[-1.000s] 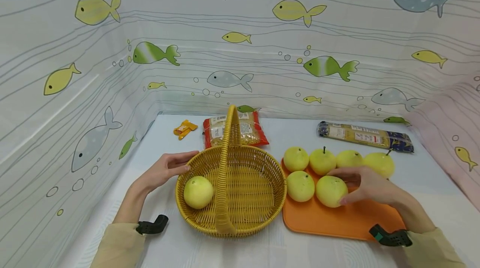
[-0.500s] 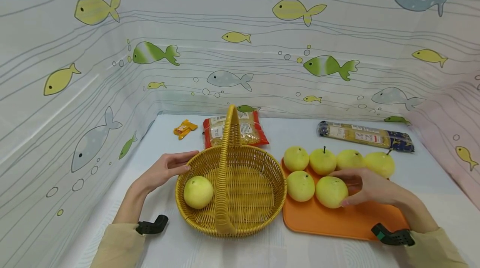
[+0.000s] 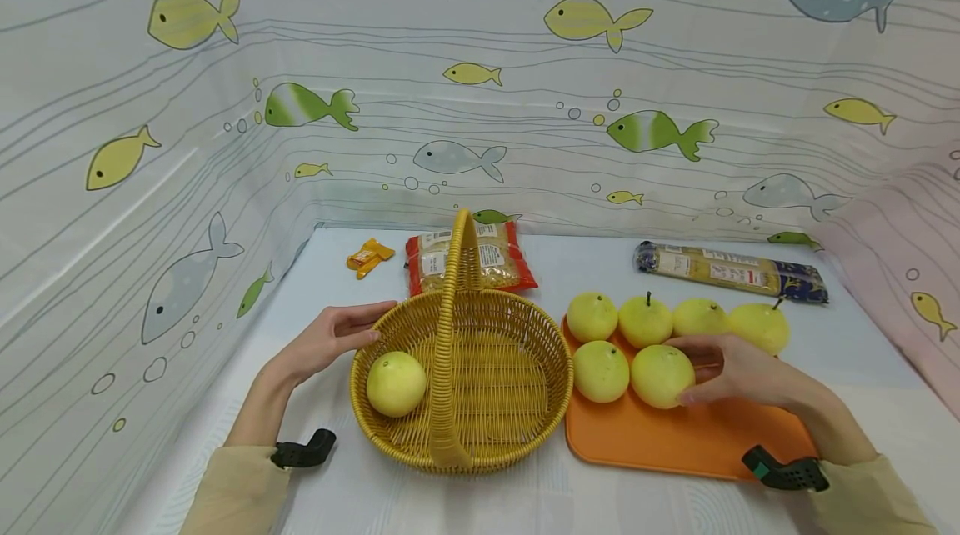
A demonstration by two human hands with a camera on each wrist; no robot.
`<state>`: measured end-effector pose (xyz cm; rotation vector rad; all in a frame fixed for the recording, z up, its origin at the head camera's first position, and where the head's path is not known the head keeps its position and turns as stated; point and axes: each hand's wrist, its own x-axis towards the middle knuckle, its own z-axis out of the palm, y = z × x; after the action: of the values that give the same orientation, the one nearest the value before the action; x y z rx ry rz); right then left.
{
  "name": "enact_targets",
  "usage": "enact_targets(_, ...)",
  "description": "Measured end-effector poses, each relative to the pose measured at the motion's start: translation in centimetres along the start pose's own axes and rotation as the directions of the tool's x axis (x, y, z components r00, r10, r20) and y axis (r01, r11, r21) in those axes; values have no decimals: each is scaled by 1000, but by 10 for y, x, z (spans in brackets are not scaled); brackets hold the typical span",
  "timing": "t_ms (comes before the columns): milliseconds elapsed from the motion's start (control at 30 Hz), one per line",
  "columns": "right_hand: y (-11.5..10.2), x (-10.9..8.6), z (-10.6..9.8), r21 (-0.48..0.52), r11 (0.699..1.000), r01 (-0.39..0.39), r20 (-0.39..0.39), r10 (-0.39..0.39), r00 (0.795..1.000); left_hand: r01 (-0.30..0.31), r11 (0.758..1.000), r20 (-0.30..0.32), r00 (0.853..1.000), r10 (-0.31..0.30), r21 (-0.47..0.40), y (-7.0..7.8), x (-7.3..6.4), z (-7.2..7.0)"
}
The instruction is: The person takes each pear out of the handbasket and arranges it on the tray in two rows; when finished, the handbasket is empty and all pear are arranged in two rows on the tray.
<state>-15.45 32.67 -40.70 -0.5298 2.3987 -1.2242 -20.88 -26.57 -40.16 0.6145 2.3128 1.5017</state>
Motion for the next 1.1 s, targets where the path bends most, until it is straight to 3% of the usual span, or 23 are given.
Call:
enact_targets(233, 2, 0, -1, 61, 998, -35, 37, 33, 999, -4, 1000, 2, 1000, 4, -4, -1, 0, 0)
enact_targets(567, 2, 2, 1, 64, 996, -63, 12, 62, 998, -10, 1000, 3, 1000, 10, -8, -1, 1, 0)
enact_targets(1100, 3, 1, -2, 84, 996, -42, 30, 40, 999, -8, 1000, -1, 1000, 8, -3, -2, 0, 0)
